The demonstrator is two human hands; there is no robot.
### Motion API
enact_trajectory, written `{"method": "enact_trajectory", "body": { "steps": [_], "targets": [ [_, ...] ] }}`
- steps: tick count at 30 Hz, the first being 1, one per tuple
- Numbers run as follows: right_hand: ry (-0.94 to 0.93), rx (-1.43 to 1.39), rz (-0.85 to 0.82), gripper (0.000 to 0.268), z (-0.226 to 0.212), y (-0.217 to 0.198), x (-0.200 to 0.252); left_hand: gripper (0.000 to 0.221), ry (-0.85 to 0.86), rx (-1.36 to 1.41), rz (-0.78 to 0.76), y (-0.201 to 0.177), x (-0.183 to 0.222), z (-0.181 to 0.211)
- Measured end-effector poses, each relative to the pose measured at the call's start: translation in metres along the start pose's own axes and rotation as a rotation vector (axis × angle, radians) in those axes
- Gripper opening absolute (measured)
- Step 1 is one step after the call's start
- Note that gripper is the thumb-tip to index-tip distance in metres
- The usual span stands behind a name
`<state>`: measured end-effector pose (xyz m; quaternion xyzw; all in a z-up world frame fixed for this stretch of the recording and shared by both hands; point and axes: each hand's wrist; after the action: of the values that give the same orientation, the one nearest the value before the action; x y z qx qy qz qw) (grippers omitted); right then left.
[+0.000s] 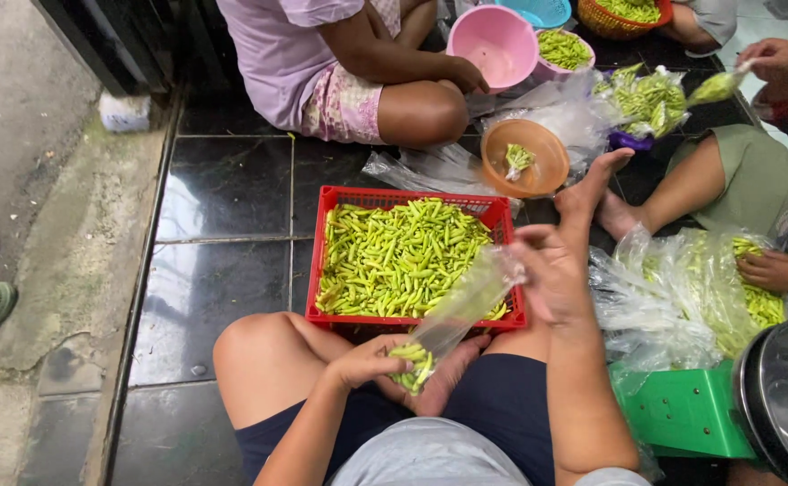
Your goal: The person sorts green chilies from a red plastic crate into small clear plastic bags by hand while sitting on the floor.
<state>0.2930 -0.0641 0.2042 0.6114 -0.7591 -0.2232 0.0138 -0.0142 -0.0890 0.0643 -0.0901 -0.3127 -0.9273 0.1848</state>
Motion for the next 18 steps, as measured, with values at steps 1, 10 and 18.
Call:
{"method": "enact_trajectory", "body": {
  "steps": [1, 10, 18],
  "targets": [
    [-0.013, -0.009, 0.003, 0.019, -0.011, -0.010, 0.005, 0.035, -0.002, -0.016, 0.001, 0.007, 0.005, -0.005],
    [0.018, -0.033, -0.585, 0.106, -0.001, 0.039, 0.134, 0.023, 0.030, -0.063, 0.047, 0.066, 0.011, -0.015],
    [0.018, 0.228, 0.069, 0.031, 0.084, 0.011, 0.154, 0.047, 0.477, -0.885, 1.087, 0.103, 0.002, -0.024]
  ]
}}
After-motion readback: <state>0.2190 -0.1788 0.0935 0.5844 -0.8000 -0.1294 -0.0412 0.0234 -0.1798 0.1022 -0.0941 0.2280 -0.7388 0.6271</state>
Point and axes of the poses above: each hand's wrist, its own x-axis away from the middle knuckle, its own y-axis out of the palm, z = x × y, and after that the axes turned 14 degrees about -y, right-handed
